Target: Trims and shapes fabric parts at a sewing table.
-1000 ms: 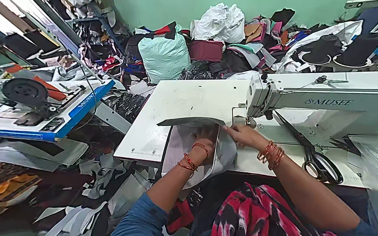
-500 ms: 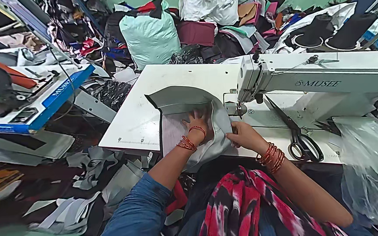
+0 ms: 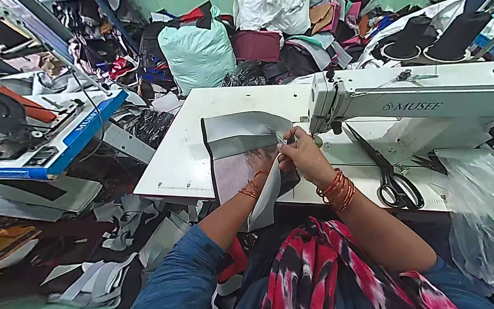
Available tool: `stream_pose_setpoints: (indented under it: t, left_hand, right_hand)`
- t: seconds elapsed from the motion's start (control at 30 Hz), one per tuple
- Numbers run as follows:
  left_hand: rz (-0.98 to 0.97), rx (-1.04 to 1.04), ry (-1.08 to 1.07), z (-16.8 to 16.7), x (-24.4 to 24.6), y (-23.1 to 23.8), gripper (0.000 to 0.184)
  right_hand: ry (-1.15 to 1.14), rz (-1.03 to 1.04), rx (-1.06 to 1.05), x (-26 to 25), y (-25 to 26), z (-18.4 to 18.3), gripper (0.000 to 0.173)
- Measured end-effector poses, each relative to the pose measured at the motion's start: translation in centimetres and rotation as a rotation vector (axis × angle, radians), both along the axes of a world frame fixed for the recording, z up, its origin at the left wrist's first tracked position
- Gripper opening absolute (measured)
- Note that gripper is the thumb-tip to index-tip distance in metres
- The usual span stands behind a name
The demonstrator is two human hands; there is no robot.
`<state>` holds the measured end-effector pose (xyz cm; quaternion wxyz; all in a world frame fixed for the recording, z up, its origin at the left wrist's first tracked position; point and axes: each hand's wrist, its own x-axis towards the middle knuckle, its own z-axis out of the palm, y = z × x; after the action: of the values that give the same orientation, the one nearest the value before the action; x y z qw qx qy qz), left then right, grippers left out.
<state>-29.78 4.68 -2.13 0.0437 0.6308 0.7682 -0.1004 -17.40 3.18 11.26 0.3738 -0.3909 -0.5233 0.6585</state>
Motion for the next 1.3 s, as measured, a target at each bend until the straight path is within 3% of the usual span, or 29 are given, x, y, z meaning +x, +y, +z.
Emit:
stream_pose_setpoints:
  t: [0.03,0.1,0.2,0.27,0.37,0.43,0.47,0.57,0.7,0.83,0.9,1.0,1.2,1.3]
  left_hand:
    - [-0.053,-0.136,-0.212,3.5,-1.2,-1.1,0.062]
    - [-0.173,-0.111,-0.543,6.7,-3.6,-3.1,0.059]
    - [-0.265,0.002,-0.837,6.8,-6.8,-3.0,0.041]
    - [-0.256,0.063,-0.919,8.0,-7.5,-4.8,0.048]
    - [-0.259,0.291,-0.746,9.6,-5.7,-9.8,0.077]
    - [-0.270,0.526,-0.537,8.9,-3.0,-12.9,0.101]
    - [-0.269,0.600,-0.446,8.3,-1.8,-13.9,0.104]
    - [-0.227,0.622,-0.336,6.1,0.1,-15.3,0.080]
    - [-0.208,0.544,-0.428,6.5,0.0,-15.2,0.056]
    - [-0.248,0.326,-0.733,10.1,-1.0,-14.4,0.039]
    - [-0.371,0.193,-0.890,11.1,-2.6,-13.4,0.039]
    - [-0.533,0.096,-0.987,11.5,-5.5,-12.1,0.037]
    - [-0.246,0.258,-0.644,13.6,-8.8,-11.8,0.022]
    - [-0.234,0.004,-0.921,14.2,-10.0,-10.8,0.029]
  right_hand:
    - [-0.002,0.030,0.017,0.3,0.1,-0.3,0.023]
    - [-0.018,0.129,0.047,1.7,0.0,-0.8,0.033]
    - [-0.016,0.194,0.115,4.3,0.1,-2.1,0.042]
    - [0.006,0.221,0.177,5.4,0.0,-2.9,0.053]
    - [0.013,0.201,0.312,5.9,-0.6,-3.7,0.067]
    - [0.034,0.052,0.376,5.8,-1.3,-4.5,0.057]
    - [0.018,-0.048,0.371,5.9,-1.5,-5.1,0.049]
    - [-0.276,-0.190,0.335,6.6,-1.3,-8.0,0.042]
    - [-0.628,0.060,0.448,6.6,-2.0,-11.2,0.050]
    - [-0.718,0.005,0.587,4.6,-2.3,-11.8,0.059]
    - [-0.778,-0.003,0.630,3.8,-1.9,-12.0,0.043]
    - [-0.855,0.056,0.603,3.7,-1.5,-11.5,0.037]
    - [-0.898,0.163,0.493,3.9,-1.5,-9.8,0.044]
    - [-0.861,0.142,0.535,4.0,-1.6,-10.4,0.048]
